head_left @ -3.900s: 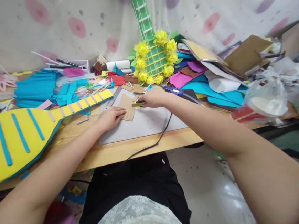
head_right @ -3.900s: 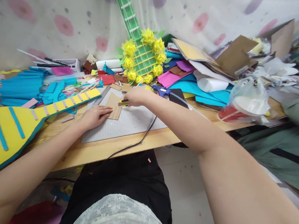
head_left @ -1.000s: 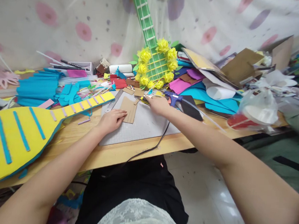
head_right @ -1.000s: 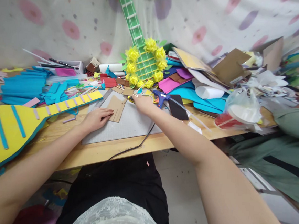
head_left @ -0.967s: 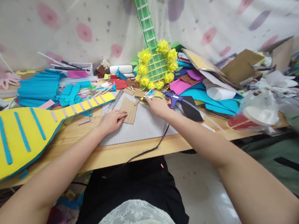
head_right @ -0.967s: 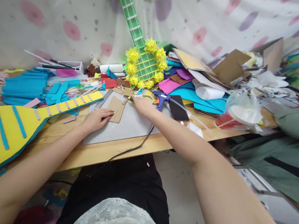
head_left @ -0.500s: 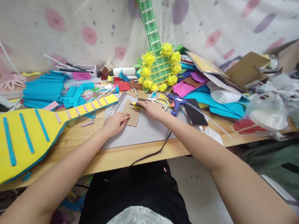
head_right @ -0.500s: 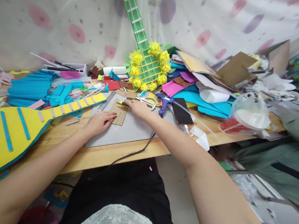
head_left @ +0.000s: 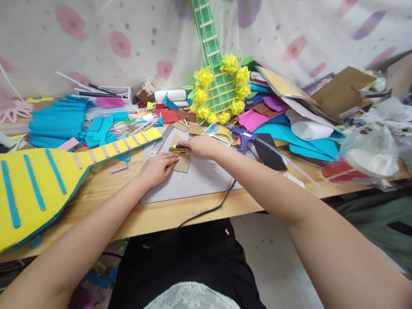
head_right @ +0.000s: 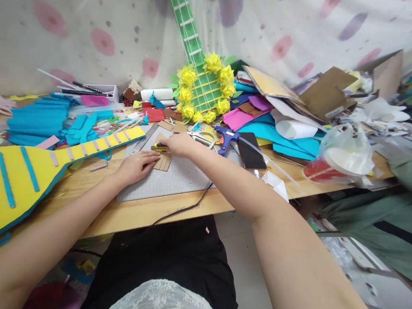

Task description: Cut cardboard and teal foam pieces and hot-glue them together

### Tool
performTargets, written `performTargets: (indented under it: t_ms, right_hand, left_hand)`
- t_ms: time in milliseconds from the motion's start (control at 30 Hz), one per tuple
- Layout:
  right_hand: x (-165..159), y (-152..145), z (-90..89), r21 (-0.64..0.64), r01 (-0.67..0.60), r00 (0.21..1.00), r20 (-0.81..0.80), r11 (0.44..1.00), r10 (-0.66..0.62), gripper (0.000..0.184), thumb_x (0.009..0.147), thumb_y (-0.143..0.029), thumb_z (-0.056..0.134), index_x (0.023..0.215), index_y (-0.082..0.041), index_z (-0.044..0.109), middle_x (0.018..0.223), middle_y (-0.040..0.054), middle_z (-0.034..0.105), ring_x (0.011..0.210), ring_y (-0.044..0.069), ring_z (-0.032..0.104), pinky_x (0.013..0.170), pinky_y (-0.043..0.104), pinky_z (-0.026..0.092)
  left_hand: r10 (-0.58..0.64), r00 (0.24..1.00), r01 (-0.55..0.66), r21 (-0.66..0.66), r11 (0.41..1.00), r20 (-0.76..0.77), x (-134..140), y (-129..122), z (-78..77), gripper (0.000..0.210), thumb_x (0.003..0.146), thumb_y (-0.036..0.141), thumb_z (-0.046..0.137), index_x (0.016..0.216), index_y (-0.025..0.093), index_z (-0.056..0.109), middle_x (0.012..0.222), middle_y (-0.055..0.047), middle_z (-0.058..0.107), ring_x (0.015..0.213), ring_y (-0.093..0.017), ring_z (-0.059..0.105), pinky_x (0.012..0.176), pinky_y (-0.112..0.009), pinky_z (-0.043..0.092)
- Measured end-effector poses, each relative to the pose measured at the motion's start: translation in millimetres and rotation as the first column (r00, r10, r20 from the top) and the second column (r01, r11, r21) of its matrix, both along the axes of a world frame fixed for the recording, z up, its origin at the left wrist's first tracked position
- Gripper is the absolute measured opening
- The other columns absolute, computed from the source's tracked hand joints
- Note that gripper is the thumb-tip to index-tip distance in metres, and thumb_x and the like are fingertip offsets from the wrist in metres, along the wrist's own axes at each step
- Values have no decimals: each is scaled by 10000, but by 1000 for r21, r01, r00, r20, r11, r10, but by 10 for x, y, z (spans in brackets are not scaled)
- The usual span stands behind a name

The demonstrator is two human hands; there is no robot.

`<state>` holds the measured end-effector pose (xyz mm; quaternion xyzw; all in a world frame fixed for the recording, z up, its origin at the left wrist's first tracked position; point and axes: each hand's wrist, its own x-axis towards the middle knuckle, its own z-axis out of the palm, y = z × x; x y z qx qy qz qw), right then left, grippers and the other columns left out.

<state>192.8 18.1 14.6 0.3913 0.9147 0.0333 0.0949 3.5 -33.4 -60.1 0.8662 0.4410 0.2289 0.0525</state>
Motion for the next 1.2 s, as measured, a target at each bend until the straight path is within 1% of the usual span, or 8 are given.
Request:
performTargets:
  t_ms: [100,200,367,600,700,833,1067,1200]
  right_hand:
    - [-63,-22,61,11,-36,999,32,999,36,398,905,-276,361,1275,-218,498,1084,137,656,914,220,603,645,276,317]
    - [-102,-36,150,-16,-32,995,90,999,33,404,904,-235,364,1285,-216,498,1075,140,657,917,217,606,661,278,324]
    - [-10,-57,268,-60,-9,987,162,998,19,411,890,-237,399,1284,-249,513,1093,110,654,938,227,599,712,296,345]
    - [257,-52,218,-69,9,990,143,998,1,424,884,-299,417,1301,-282,496,1113,94,651,936,244,607,666,292,349]
    - [346,-59,213,-83,7,989,149,997,5,437,884,-305,427,1317,-292,476,1107,91,654,927,238,611,676,291,347]
    - [443,-86,220,-91,29,987,163,995,-14,422,869,-301,446,1286,-294,513,1068,87,670,896,236,613,680,297,348]
    - [644,-94,201,-117,61,995,84,991,-52,406,849,-298,494,1251,-318,548,1079,64,672,925,235,605,702,296,376]
    - [659,-75,95,-144,182,970,-138,973,-202,463,868,-359,455,1327,-305,459,1213,53,609,1017,233,583,777,301,410]
  left_hand:
    - [-5,1000,5,9,1000,-2,-8,13,-11,340,882,290,397,1073,199,662,1133,-53,661,1099,-205,577,952,-390,464]
    - [-13,1000,13,6,1000,-9,-6,22,4,337,874,288,405,1062,196,670,1144,-54,656,1085,-209,586,946,-393,468]
    - [-13,999,12,-32,999,-30,7,28,46,352,867,281,404,1073,178,670,1146,-71,653,1084,-215,587,949,-390,466]
    - [-8,997,7,-21,1000,-80,11,35,61,369,867,271,391,1073,147,672,1122,-87,664,1081,-210,587,962,-364,451]
    - [-2,996,-2,-52,999,-91,13,38,79,363,858,264,399,1076,166,672,1137,-78,658,1094,-216,577,968,-381,446]
    - [11,991,-23,-91,996,-131,20,33,119,369,854,256,397,1097,174,662,1171,-62,642,1114,-213,561,978,-376,434]
    - [54,986,-75,-132,988,-158,42,55,148,348,855,232,406,1072,204,676,1157,-37,651,1084,-205,574,955,-353,435]
    - [155,982,-174,-187,967,-110,88,101,162,303,843,213,446,985,255,711,1100,-12,678,1055,-222,590,904,-356,452]
